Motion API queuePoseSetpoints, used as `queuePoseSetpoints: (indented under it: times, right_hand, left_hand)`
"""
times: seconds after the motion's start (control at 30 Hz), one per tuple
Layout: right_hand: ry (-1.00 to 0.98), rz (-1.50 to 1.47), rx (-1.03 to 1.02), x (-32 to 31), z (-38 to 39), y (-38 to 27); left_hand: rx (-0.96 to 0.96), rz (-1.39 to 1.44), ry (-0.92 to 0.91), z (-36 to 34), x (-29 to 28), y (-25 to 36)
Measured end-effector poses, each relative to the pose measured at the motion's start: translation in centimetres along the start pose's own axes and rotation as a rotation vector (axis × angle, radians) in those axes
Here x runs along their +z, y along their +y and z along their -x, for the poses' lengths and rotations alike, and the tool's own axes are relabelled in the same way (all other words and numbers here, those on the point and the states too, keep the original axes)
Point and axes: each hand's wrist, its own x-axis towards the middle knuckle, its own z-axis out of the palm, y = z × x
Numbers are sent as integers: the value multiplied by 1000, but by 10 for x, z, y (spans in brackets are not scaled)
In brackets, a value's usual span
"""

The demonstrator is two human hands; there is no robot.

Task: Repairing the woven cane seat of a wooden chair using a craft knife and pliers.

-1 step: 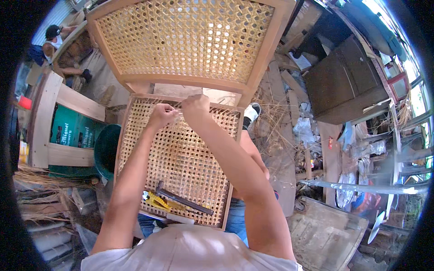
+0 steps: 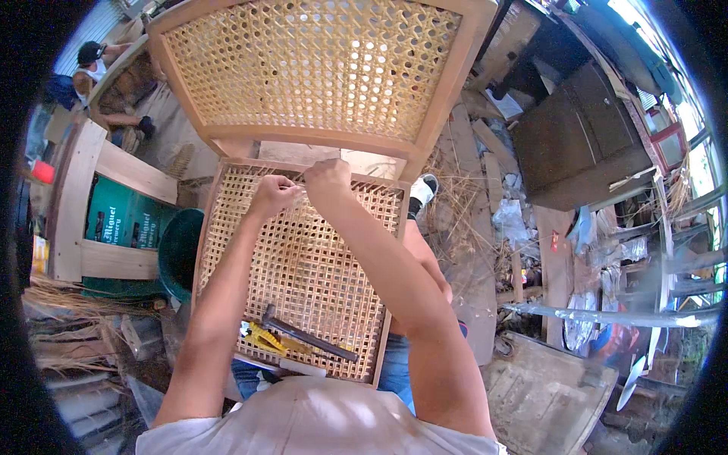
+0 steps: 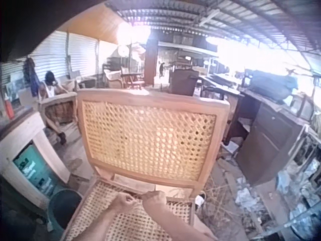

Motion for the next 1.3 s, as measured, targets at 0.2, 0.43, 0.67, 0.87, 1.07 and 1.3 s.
queuePoseSetpoints:
  times: [0.2, 0.43, 0.67, 0.87, 1.07, 1.3]
  right_hand:
    - [-132, -30, 77, -16, 0, 7]
    - [-86, -119, 221, -14, 17, 30]
    - [124, -398, 311, 48, 20, 18]
    - [241, -345, 474, 36, 69, 66]
    - [593, -342, 686, 49, 133, 128]
    - [709, -448, 188, 49, 87, 12]
  left_hand:
    - [112, -59, 129, -2, 9, -16]
    - [-20, -70, 43, -2, 21, 15]
    - [-161, -142, 3, -4, 19, 43]
    - [-104, 565, 105, 8, 0, 18]
    - [-16, 138, 201, 27, 57, 70]
    - [185, 40, 288, 29, 66, 33]
